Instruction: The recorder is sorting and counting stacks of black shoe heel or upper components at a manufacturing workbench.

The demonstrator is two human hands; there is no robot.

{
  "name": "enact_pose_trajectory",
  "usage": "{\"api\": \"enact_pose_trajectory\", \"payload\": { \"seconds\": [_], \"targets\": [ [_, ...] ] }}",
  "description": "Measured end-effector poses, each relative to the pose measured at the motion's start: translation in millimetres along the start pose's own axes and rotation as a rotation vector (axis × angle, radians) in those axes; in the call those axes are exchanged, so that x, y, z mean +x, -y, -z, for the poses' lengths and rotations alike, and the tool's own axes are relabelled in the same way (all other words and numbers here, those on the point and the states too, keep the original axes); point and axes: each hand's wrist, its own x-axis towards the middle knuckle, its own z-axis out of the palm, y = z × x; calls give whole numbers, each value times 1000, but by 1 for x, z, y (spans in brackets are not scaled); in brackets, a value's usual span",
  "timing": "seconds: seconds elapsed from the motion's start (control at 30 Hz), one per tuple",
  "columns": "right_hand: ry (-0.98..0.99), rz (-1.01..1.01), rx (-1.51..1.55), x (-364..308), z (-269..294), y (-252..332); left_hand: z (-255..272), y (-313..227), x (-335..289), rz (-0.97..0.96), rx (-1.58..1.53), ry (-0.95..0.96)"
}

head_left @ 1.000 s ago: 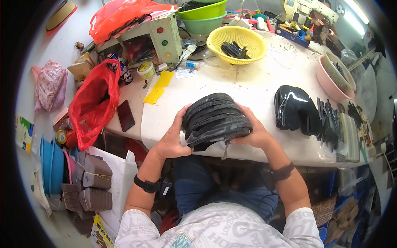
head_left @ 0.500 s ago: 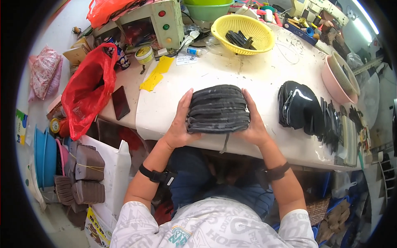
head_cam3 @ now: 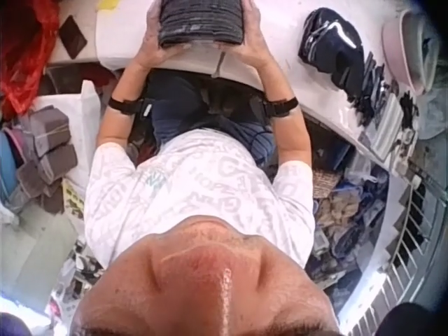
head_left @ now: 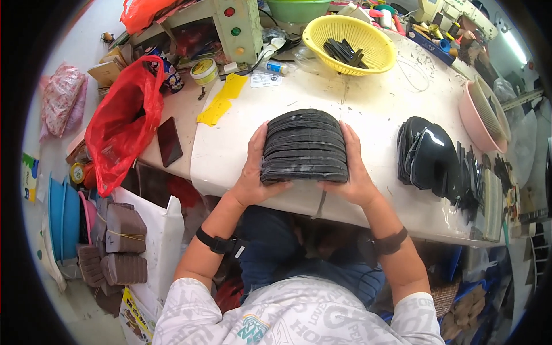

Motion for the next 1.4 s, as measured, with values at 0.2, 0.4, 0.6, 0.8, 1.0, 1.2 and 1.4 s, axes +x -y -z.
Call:
{"api": "enact_pose_trajectory", "payload": {
  "seconds": [0.2, 0.4, 0.6, 0.8, 1.0, 1.2, 1.4],
  "targets": [
    [31, -65, 2, -1, 3, -5, 9, 3, 2, 43, 40, 44],
    [-3, -137, 77, 6, -1, -17, 5, 12, 4, 97, -92, 39],
    [-38, -75, 60, 2, -5, -31, 1, 14, 3, 158, -228, 25],
    [-46, -43, 44, 2, -4, -27, 3, 9, 3, 200, -210, 36],
    [-40, -5, 6, 2, -2, -26, 5, 9, 0, 264, -211, 21],
    [37, -70, 86, -4, 6, -34, 7, 1, 2, 260, -167, 40],
    [0, -204, 148, 12, 14, -13, 15, -17, 22, 326, -189, -24]
  ]
}}
